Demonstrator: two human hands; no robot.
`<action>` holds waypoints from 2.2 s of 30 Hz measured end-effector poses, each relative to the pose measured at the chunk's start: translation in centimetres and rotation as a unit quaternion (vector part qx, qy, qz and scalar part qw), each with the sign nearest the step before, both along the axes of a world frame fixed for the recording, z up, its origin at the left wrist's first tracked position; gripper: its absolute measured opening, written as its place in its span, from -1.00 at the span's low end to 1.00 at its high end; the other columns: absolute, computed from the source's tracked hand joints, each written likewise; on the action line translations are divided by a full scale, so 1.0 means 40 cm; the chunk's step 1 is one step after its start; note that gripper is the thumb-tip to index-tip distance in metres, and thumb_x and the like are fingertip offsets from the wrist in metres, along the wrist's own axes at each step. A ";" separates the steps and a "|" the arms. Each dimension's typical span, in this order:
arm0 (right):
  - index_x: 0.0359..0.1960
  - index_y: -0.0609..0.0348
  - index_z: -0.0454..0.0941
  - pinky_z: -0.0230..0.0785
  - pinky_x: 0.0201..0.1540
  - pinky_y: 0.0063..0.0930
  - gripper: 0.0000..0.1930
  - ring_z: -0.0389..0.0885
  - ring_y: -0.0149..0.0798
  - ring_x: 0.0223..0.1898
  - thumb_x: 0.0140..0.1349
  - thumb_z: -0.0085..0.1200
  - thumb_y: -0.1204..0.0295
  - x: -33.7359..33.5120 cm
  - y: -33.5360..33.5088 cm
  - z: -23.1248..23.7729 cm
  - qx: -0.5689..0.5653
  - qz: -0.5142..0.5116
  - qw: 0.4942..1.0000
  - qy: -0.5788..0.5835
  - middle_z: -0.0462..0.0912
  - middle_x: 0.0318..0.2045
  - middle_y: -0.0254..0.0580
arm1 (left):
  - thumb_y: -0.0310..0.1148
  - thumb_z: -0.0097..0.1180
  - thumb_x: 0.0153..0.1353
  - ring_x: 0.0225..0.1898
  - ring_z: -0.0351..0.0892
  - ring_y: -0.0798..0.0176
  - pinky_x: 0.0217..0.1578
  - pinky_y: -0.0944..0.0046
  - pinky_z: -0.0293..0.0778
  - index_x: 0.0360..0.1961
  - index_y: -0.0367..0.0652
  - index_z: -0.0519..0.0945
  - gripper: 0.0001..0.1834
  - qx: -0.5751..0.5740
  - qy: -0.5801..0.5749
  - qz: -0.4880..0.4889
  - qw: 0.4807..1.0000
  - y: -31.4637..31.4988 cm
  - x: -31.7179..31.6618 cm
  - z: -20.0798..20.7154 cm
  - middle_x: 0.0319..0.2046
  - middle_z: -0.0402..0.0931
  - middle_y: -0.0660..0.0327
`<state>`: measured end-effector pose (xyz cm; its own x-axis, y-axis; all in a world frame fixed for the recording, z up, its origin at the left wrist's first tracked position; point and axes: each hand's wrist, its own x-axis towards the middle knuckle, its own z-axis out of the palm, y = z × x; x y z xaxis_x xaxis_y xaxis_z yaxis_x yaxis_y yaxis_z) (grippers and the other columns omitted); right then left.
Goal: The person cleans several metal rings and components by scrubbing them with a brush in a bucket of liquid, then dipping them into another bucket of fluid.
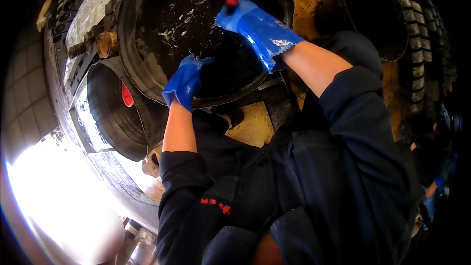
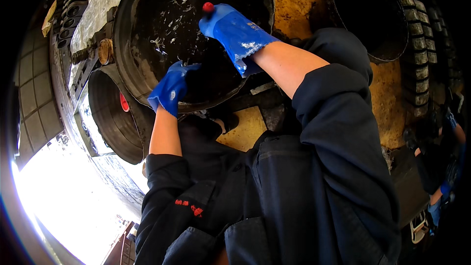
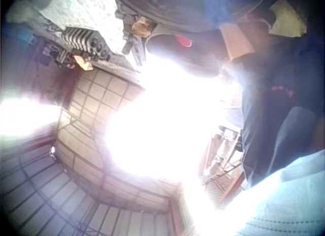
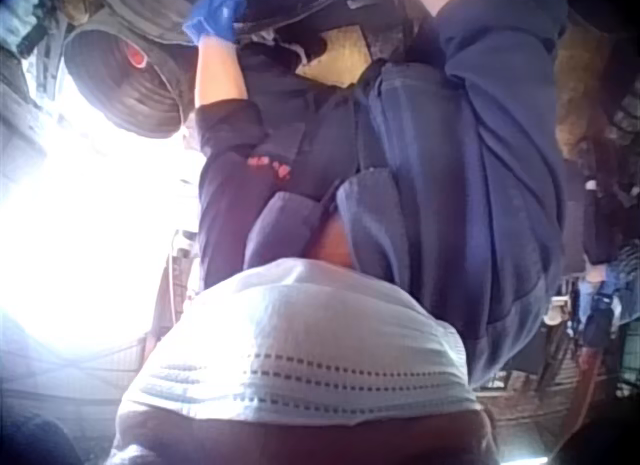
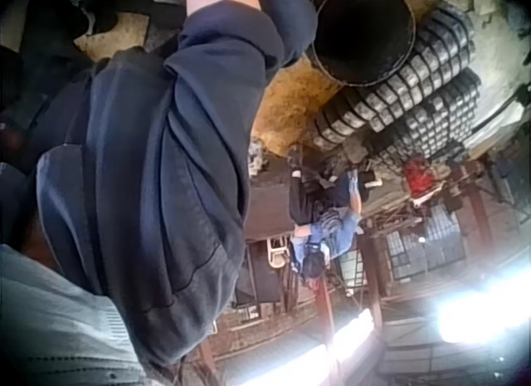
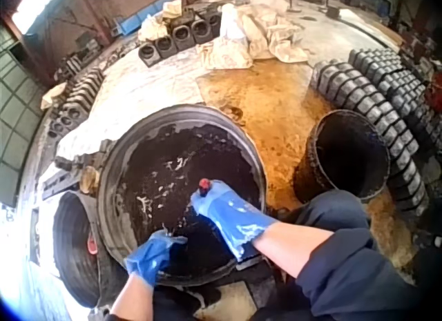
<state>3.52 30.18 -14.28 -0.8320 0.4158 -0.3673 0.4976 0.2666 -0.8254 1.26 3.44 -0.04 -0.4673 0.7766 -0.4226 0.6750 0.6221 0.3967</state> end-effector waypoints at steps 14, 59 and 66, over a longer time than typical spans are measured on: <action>0.03 0.00 0.77 0.57 0.18 -0.29 -0.53 0.77 -0.13 0.03 0.27 0.24 -0.03 0.073 -0.037 0.344 -0.079 0.086 0.990 -0.076 0.81 -0.06 -0.10 | -0.55 0.23 0.23 -0.02 0.74 0.18 0.03 0.22 0.58 0.24 -0.23 0.65 -0.50 0.056 -0.054 0.389 0.918 -0.090 -0.074 -0.032 -0.01 0.77 0.08; -0.28 0.05 0.75 0.59 0.02 -0.30 -0.62 0.76 -0.15 -0.22 0.21 0.28 -0.02 0.068 -0.075 0.390 0.036 0.033 0.996 -0.075 0.80 -0.30 -0.13 | -0.65 0.31 0.18 0.00 0.71 0.19 0.11 0.26 0.57 0.19 -0.36 0.64 -0.50 0.329 -0.307 0.468 0.761 -0.020 -0.008 0.092 0.00 0.74 0.07; -0.30 0.09 0.73 0.59 -0.04 -0.36 -0.68 0.76 -0.18 -0.25 0.23 0.23 0.09 0.044 -0.060 0.387 0.042 0.003 0.995 -0.096 0.78 -0.36 -0.17 | -0.51 0.24 0.32 0.00 0.76 0.06 0.05 0.14 0.69 0.28 -0.41 0.53 -0.50 0.129 -0.405 0.447 0.787 -0.043 -0.046 -0.027 0.05 0.72 -0.07</action>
<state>5.27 27.79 1.21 -0.7530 0.4473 -0.4826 0.6414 0.3349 -0.6903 -0.60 1.73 -1.10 -0.5345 0.4000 -0.7445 -0.5257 0.5324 0.6635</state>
